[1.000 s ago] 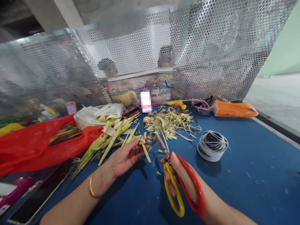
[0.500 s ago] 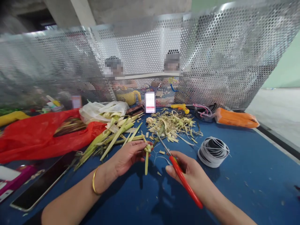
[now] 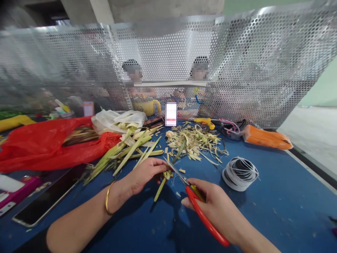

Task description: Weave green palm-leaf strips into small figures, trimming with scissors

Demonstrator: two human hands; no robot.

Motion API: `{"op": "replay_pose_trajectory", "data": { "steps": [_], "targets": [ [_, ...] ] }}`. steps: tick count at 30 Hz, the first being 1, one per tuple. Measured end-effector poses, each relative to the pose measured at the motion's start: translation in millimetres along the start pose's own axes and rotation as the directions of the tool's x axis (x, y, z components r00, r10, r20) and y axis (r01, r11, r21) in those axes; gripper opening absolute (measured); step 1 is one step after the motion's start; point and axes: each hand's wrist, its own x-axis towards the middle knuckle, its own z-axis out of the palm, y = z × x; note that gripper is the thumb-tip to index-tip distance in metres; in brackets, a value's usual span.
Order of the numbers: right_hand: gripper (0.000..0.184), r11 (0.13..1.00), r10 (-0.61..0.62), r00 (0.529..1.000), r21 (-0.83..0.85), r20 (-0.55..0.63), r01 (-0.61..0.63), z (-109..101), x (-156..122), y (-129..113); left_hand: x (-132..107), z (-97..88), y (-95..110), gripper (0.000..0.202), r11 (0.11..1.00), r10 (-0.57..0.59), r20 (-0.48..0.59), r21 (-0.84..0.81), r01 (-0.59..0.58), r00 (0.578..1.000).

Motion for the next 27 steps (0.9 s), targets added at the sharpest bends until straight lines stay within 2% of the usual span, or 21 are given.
{"op": "replay_pose_trajectory", "data": {
  "steps": [8,13,21,25,27],
  "targets": [
    [0.038,0.992,0.022,0.999,-0.125,0.039,-0.017,3.2,0.2,0.0,0.5,-2.7,-1.7,0.02,0.997,-0.028,0.074,0.075,0.022,0.997],
    [0.037,0.984,0.002,1.0,-0.179,-0.021,-0.006,4.4,1.5,3.4,1.5,-3.9,-3.3,0.019,0.998,-0.021,0.067,0.052,0.018,0.998],
    [0.039,0.98,-0.018,0.999,-0.201,-0.034,0.011,3.7,-1.0,4.9,-1.6,-1.8,0.0,0.017,1.0,-0.001,0.053,0.022,-0.001,0.999],
    [0.049,0.975,-0.018,0.993,-0.223,-0.118,-0.009,2.6,0.1,7.3,-0.7,-1.7,-0.8,0.018,1.0,-0.011,0.006,-0.007,0.011,1.0],
    [0.054,0.982,-0.04,0.982,-0.19,-0.186,0.004,1.0,3.7,9.2,1.5,-3.0,-2.2,0.018,0.997,-0.031,-0.013,-0.074,0.03,0.999]
  ]
}}
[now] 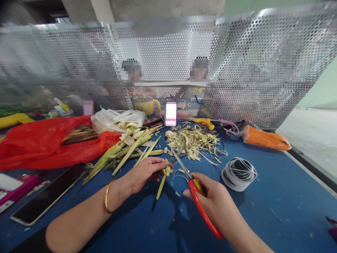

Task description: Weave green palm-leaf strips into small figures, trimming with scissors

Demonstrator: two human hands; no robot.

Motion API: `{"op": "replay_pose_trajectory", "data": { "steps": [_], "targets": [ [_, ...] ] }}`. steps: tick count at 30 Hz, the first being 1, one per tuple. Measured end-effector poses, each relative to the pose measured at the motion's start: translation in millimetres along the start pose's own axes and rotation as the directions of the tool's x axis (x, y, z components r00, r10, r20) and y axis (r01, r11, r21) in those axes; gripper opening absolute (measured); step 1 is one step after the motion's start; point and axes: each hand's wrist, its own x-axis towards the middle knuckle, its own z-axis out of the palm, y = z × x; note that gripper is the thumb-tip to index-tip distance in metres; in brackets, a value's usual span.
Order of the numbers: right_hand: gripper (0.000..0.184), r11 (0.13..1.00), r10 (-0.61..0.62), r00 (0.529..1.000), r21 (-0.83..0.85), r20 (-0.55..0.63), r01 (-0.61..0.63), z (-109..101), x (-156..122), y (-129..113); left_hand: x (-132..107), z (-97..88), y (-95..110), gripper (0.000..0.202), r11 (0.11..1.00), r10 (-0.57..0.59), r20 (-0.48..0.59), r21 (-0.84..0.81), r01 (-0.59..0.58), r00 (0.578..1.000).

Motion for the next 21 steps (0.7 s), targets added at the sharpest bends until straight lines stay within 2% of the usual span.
{"op": "replay_pose_trajectory", "data": {
  "steps": [2,5,9,12,15,21],
  "targets": [
    [0.057,0.999,-0.009,0.999,0.052,-0.051,0.011,-1,4,2,2,-1.6,-1,0.018,0.991,-0.054,-0.013,-0.12,0.052,0.998],
    [0.058,0.994,0.008,0.999,0.114,-0.053,-0.001,-1,6,1,4,-2.7,-2,0.014,0.943,-0.146,-0.018,-0.306,0.134,0.989],
    [0.055,0.985,-0.046,0.999,0.168,-0.005,0.046,-2,-1,-6,4,-0.7,-1,0.013,0.893,-0.153,0.017,-0.426,0.145,0.988],
    [0.056,0.99,-0.057,0.997,0.131,0.047,0.051,-5,-8,-13,5,0.6,0,0.015,0.848,-0.111,-0.091,-0.528,0.046,0.99],
    [0.059,0.999,-0.039,0.997,0.013,0.066,0.039,-9,-13,-18,8,0.0,3,0.015,0.783,-0.084,-0.226,-0.617,-0.076,0.971],
    [0.053,0.987,-0.035,0.987,-0.147,0.154,0.058,-6,-12,-16,10,-1.9,5,0.015,0.663,-0.002,-0.29,-0.717,-0.215,0.957]
  ]
}}
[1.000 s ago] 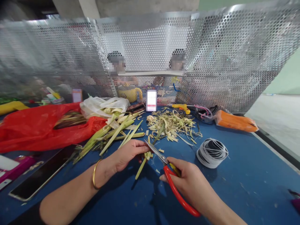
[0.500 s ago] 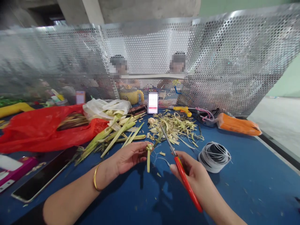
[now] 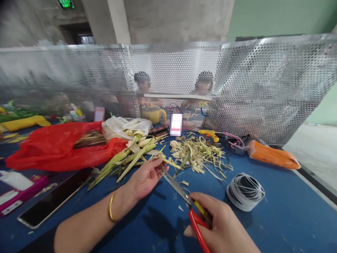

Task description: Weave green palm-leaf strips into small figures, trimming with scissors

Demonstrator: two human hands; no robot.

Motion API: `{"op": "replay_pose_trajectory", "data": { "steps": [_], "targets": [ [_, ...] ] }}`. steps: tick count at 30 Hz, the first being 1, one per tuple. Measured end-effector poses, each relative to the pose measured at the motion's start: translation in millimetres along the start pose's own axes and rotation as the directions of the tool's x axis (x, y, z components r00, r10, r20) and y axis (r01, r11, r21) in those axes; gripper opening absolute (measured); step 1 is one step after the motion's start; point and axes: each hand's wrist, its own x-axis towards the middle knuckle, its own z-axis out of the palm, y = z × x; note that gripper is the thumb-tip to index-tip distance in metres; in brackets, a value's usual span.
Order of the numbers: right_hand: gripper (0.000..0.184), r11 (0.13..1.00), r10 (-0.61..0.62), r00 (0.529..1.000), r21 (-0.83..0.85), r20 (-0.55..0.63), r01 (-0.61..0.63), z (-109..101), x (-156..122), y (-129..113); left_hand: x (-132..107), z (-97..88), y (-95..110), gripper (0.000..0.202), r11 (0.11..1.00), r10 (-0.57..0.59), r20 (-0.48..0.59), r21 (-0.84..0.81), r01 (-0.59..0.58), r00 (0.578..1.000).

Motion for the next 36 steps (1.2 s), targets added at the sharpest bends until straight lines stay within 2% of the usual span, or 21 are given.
{"op": "replay_pose_trajectory", "data": {
  "steps": [5,10,20,27,36],
  "targets": [
    [0.052,0.996,-0.024,0.997,-0.087,-0.075,0.017,4,4,10,-1,-0.8,-1,0.016,0.997,0.035,0.044,-0.073,-0.032,0.998],
    [0.059,0.99,-0.05,0.993,-0.133,-0.104,0.036,3,6,18,-6,2.1,-6,0.015,0.997,0.001,0.034,-0.078,0.001,0.999],
    [0.059,0.926,-0.144,0.975,-0.371,-0.171,0.071,1,4,13,-6,2.8,-10,0.015,0.991,-0.017,0.057,-0.129,0.024,0.998],
    [0.057,0.927,-0.141,0.967,-0.371,-0.214,0.053,0,5,15,-11,5.0,-12,0.019,0.997,-0.04,0.074,-0.06,0.044,0.996],
    [0.053,0.935,-0.167,0.967,-0.342,-0.193,0.094,-1,5,14,-9,3.6,-15,0.021,0.999,-0.044,0.085,-0.011,0.045,0.995]
  ]
}}
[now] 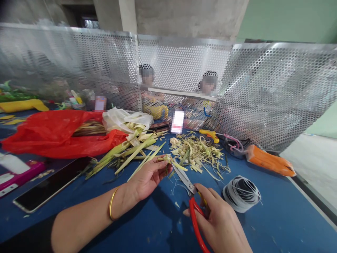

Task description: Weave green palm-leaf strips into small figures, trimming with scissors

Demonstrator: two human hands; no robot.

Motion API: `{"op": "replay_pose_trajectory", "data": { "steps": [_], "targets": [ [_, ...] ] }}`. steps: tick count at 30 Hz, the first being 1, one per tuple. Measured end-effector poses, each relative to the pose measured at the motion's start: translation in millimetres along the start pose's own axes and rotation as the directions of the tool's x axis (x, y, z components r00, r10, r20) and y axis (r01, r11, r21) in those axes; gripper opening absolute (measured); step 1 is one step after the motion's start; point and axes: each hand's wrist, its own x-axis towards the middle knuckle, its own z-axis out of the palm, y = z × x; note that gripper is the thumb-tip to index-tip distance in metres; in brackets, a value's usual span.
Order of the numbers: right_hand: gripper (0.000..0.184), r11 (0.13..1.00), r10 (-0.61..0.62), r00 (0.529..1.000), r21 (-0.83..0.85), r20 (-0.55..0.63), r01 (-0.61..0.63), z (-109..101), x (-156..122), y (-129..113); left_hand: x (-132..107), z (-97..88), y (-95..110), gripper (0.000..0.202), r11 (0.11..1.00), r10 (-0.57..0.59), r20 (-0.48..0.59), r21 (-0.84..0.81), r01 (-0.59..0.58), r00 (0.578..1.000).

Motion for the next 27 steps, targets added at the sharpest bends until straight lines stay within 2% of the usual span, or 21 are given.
{"op": "replay_pose_trajectory", "data": {
  "steps": [9,23,27],
  "targets": [
    [0.057,1.0,-0.001,0.998,0.014,0.065,0.0,-1.2,-1.0,-1.2,-0.3,1.3,1.6,0.022,0.999,0.023,0.024,0.025,-0.024,0.999],
    [0.053,0.999,-0.044,0.998,0.013,0.034,0.044,1.1,-0.8,1.1,-0.2,0.5,1.4,0.019,1.0,0.0,0.024,0.016,-0.001,1.0],
    [0.049,0.998,-0.026,1.0,0.063,0.012,0.025,2.7,-1.5,-2.2,-1.5,1.9,1.6,0.017,1.0,-0.013,0.017,0.001,0.013,1.0]
  ]
}}
